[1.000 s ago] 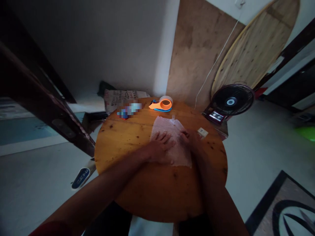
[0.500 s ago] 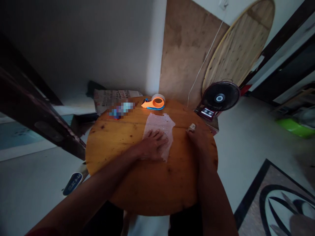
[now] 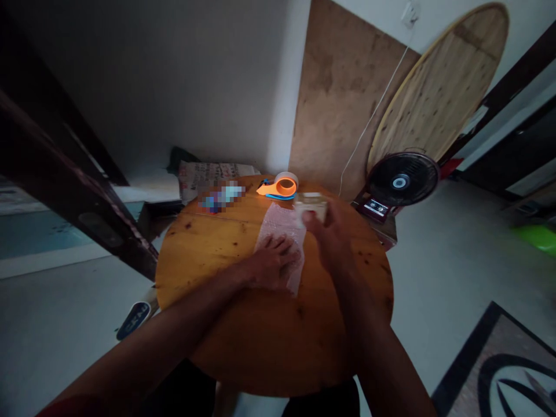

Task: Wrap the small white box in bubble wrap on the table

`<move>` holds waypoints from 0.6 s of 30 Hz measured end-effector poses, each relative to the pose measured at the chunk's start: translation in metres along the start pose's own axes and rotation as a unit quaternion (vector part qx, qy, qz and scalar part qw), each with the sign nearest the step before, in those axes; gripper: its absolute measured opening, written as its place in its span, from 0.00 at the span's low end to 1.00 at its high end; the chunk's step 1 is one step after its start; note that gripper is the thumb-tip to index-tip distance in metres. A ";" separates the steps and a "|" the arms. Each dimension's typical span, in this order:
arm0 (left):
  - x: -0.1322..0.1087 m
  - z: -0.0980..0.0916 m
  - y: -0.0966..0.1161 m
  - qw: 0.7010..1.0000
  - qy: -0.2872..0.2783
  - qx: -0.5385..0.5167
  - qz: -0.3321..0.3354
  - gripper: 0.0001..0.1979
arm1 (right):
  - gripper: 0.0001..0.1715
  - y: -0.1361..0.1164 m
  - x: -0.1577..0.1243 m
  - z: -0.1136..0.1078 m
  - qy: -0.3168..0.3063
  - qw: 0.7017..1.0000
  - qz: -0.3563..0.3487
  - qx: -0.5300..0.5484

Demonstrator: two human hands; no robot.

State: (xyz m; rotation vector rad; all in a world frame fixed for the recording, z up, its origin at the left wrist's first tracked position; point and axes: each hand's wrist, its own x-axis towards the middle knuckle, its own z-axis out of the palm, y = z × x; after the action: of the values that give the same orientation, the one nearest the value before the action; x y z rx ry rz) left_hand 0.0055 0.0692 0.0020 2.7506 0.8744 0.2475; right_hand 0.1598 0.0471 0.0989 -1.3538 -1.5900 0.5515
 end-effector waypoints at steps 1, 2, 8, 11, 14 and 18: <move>-0.001 -0.001 0.001 1.000 0.009 -0.005 0.001 0.41 | 0.21 -0.009 -0.001 0.013 -0.031 0.999 -0.006 0.021; -0.001 -0.002 0.002 1.000 0.017 -0.017 0.008 0.42 | 0.21 -0.013 -0.002 0.025 -0.087 0.994 -0.008 0.073; -0.005 -0.006 0.006 0.998 0.017 -0.057 0.016 0.46 | 0.20 0.029 -0.002 0.042 -0.167 0.978 0.091 0.084; -0.002 -0.001 0.005 1.000 -0.003 -0.008 -0.008 0.46 | 0.22 0.053 -0.001 0.016 -0.135 0.979 0.130 0.080; 0.001 0.001 0.002 1.000 -0.017 -0.005 -0.011 0.44 | 0.22 0.065 -0.003 -0.008 -0.121 0.977 0.165 0.059; 0.001 -0.011 -0.006 0.998 0.037 -0.053 0.020 0.32 | 0.22 0.077 -0.003 -0.015 -0.147 0.976 0.154 0.053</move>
State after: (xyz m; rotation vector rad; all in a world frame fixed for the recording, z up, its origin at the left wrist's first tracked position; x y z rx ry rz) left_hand 0.0009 0.0766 0.0108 2.6785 0.7999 0.3933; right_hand 0.2111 0.0630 0.0423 -1.4997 -1.5624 1.0513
